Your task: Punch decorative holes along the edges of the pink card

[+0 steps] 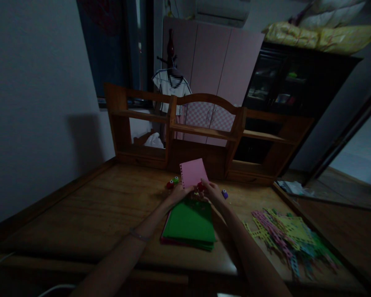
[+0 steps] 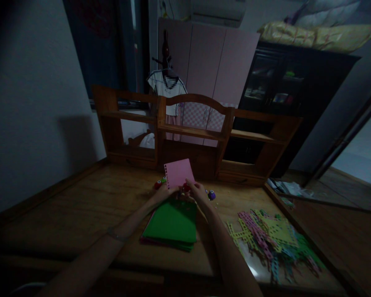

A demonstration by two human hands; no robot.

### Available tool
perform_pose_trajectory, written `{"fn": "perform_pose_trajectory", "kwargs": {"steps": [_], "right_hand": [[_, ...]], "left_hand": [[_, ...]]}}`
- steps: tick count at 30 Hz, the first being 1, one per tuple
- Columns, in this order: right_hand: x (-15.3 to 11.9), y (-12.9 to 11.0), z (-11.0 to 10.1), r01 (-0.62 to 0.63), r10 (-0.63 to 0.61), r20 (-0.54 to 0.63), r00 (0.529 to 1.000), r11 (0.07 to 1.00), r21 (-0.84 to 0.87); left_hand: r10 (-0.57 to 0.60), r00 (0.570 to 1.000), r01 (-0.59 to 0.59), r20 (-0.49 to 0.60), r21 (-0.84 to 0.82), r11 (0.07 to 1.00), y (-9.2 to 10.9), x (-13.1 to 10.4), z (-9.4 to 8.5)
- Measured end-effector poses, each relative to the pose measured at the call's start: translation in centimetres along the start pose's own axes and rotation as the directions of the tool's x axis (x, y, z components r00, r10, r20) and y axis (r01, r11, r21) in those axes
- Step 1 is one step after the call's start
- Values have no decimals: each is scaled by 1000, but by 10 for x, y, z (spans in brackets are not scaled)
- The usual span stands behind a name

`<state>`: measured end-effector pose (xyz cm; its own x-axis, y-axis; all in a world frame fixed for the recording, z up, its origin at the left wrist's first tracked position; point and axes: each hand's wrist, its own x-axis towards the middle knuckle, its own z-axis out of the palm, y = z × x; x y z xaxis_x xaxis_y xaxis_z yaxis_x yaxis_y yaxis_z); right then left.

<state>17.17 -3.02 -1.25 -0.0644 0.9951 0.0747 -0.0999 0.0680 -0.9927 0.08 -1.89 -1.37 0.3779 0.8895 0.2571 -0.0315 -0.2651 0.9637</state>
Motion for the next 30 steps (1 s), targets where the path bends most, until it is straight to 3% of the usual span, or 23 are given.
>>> {"fn": "perform_pose_trajectory", "kwargs": {"steps": [13, 24, 30], "right_hand": [[-2, -1, 4, 19, -21, -34, 999, 997, -71], [-9, -9, 11, 118, -122, -39, 992, 988, -98], [-8, -7, 12, 89, -94, -52, 994, 992, -93]], "left_hand": [[-5, 999, 7, -35, 46, 999, -2, -1, 0], [29, 997, -22, -71, 97, 995, -3, -1, 1], [38, 996, -39, -84, -14, 999, 3, -1, 4]]}}
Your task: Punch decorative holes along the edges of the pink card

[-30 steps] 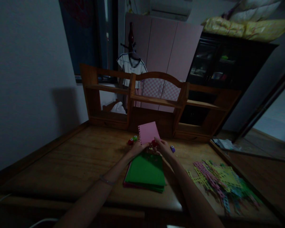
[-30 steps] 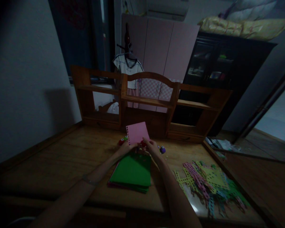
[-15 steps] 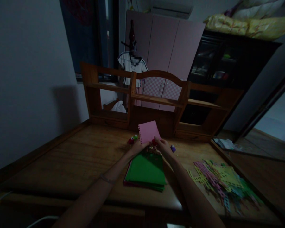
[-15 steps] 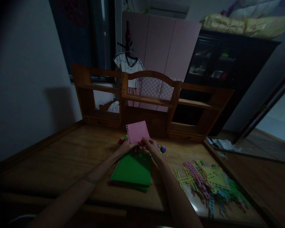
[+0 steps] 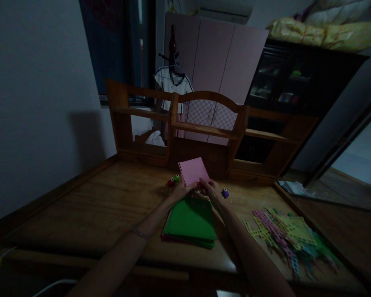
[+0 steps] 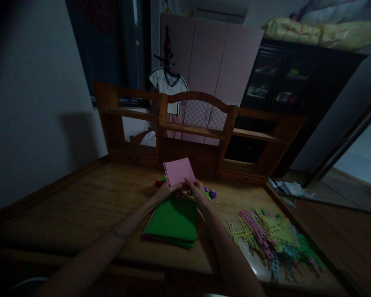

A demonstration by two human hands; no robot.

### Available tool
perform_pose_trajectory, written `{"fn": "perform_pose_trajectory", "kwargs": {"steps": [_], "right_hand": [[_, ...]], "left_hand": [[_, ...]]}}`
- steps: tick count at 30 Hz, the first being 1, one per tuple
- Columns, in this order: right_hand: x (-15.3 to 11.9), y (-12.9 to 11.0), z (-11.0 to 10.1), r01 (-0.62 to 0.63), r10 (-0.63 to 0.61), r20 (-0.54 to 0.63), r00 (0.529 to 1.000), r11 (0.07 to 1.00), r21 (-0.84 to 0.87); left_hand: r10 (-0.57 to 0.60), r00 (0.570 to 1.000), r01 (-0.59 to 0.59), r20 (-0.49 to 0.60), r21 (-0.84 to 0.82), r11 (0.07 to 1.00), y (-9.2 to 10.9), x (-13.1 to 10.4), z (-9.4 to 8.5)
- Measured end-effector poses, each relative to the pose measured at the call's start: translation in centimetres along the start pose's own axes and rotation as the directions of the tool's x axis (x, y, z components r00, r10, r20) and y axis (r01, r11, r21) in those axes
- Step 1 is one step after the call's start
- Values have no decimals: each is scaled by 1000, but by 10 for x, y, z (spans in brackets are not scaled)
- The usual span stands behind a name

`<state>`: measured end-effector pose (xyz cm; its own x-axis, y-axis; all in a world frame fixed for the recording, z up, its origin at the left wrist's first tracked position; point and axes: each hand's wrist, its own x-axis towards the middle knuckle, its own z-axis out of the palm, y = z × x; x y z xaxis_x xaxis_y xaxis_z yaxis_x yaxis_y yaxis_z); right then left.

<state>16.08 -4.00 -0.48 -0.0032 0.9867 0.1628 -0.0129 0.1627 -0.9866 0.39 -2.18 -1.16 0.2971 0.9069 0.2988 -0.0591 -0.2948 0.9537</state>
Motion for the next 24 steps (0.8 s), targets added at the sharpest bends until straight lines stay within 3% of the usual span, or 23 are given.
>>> {"fn": "perform_pose_trajectory", "kwargs": {"steps": [6, 11, 17, 24], "right_hand": [[-1, -3, 1, -19, 18, -36, 999, 1000, -22], [-2, -5, 1, -22, 16, -54, 998, 993, -114], [3, 2, -1, 5, -5, -11, 1000, 999, -50], [1, 2, -3, -16, 17, 28, 999, 999, -47]], "left_hand": [[-27, 999, 25, -25, -94, 995, 0, 2, -1], [16, 998, -18, -60, -32, 999, -9, 7, -6], [23, 990, -17, -136, 49, 999, -20, 13, -9], [21, 987, -5, -157, 106, 994, -17, 11, -9]]}}
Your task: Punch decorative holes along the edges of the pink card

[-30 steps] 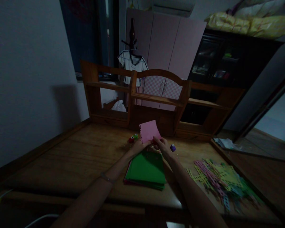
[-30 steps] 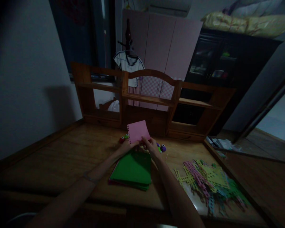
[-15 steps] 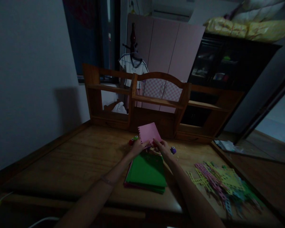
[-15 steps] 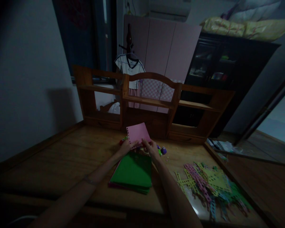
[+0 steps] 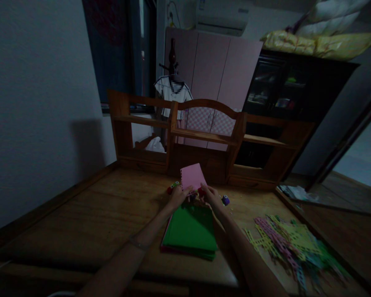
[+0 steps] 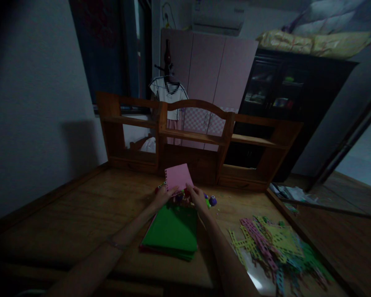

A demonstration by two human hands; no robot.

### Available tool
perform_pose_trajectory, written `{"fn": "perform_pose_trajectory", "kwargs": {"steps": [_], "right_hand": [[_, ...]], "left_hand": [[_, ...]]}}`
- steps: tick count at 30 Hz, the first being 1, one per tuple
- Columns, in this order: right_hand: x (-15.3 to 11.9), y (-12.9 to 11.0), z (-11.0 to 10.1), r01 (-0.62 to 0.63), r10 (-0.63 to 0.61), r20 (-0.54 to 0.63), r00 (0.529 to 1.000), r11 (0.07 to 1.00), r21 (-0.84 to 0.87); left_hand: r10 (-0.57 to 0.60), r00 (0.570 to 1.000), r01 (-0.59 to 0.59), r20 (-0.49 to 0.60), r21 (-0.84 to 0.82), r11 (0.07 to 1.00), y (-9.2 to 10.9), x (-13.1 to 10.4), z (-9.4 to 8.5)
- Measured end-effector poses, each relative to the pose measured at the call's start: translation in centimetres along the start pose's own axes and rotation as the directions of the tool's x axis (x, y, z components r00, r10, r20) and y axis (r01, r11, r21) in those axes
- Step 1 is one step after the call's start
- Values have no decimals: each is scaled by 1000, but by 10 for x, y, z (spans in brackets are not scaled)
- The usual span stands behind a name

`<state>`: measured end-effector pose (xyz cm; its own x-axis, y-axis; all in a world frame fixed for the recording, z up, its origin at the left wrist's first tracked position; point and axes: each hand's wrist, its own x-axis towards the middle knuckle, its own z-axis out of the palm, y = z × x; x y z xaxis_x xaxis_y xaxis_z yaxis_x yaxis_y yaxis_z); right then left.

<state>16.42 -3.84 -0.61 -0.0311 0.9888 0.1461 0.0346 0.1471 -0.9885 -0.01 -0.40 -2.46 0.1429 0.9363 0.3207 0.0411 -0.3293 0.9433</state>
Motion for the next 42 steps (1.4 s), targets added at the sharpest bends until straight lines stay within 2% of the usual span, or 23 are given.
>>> {"fn": "perform_pose_trajectory", "kwargs": {"steps": [8, 13, 17, 23, 26, 31, 36, 42], "right_hand": [[0, -1, 4, -29, 30, -7, 1000, 990, 138], [3, 5, 2, -96, 97, 5, 995, 971, 218], [5, 7, 1, -130, 138, -18, 990, 962, 240], [3, 5, -1, -143, 142, 25, 989, 944, 297], [3, 4, -1, -177, 156, 86, 984, 917, 359], [5, 5, -2, -165, 135, 100, 986, 896, 412], [7, 9, -3, -181, 144, 120, 982, 894, 411], [11, 13, -4, -172, 154, 76, 985, 908, 382]], "left_hand": [[29, 999, -29, -14, -4, 1000, 2, 0, 0], [43, 999, -42, -13, 53, 998, 2, 0, 2], [76, 996, -71, -39, 126, 989, 2, -1, 2], [95, 995, -84, -21, 316, 945, 0, -1, 0], [88, 996, -81, -2, 368, 926, -2, -1, -1], [134, 991, -118, -15, 391, 913, -4, 0, -1], [121, 993, -112, 1, 373, 921, 1, -3, -1], [130, 991, -114, -19, 364, 924, 8, -5, -1]]}}
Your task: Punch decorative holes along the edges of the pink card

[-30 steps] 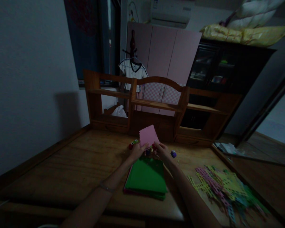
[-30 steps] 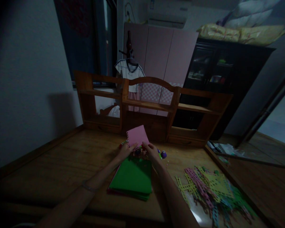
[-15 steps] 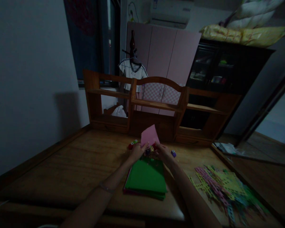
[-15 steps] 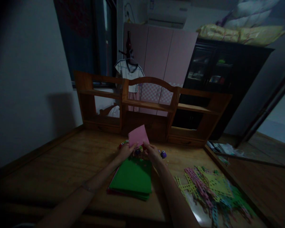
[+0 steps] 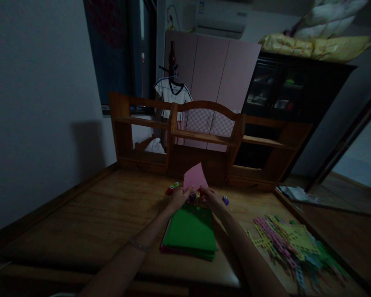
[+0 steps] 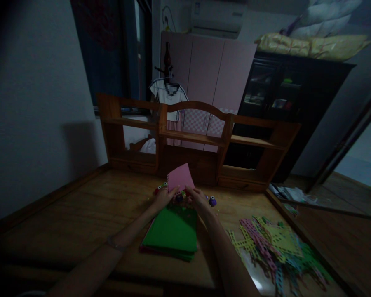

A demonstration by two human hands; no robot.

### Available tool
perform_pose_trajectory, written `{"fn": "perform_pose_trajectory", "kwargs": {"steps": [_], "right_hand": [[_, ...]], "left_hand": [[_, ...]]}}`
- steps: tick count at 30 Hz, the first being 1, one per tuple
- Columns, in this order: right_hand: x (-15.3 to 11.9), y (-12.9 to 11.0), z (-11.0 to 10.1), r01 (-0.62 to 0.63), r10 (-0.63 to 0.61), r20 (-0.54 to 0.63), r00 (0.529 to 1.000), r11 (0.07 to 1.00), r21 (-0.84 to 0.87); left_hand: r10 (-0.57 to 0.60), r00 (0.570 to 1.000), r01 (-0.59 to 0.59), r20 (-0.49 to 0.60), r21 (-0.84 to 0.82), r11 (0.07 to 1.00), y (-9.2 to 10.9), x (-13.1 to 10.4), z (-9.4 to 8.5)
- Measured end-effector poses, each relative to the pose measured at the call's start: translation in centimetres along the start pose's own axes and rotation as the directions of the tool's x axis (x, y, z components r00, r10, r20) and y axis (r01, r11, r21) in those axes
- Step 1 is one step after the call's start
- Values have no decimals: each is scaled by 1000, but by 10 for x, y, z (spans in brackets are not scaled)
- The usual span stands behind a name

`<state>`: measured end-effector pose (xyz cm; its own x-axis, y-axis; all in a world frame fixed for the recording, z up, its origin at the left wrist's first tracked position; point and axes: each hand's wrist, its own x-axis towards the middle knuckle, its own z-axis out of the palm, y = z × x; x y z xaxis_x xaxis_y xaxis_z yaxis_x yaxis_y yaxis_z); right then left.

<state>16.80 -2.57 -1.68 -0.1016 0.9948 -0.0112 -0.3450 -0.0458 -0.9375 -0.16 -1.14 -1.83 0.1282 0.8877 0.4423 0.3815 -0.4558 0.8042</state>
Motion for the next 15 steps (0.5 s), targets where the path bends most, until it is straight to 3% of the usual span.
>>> {"fn": "perform_pose_trajectory", "kwargs": {"steps": [10, 15], "right_hand": [[-2, -2, -1, 29, -34, -80, 996, 998, -60], [0, -2, -2, 9, -9, -35, 999, 1000, -9]], "left_hand": [[-67, 997, 66, -31, -44, 997, 6, -1, -3], [-94, 995, 91, -28, -87, 992, 7, -1, -2]]}}
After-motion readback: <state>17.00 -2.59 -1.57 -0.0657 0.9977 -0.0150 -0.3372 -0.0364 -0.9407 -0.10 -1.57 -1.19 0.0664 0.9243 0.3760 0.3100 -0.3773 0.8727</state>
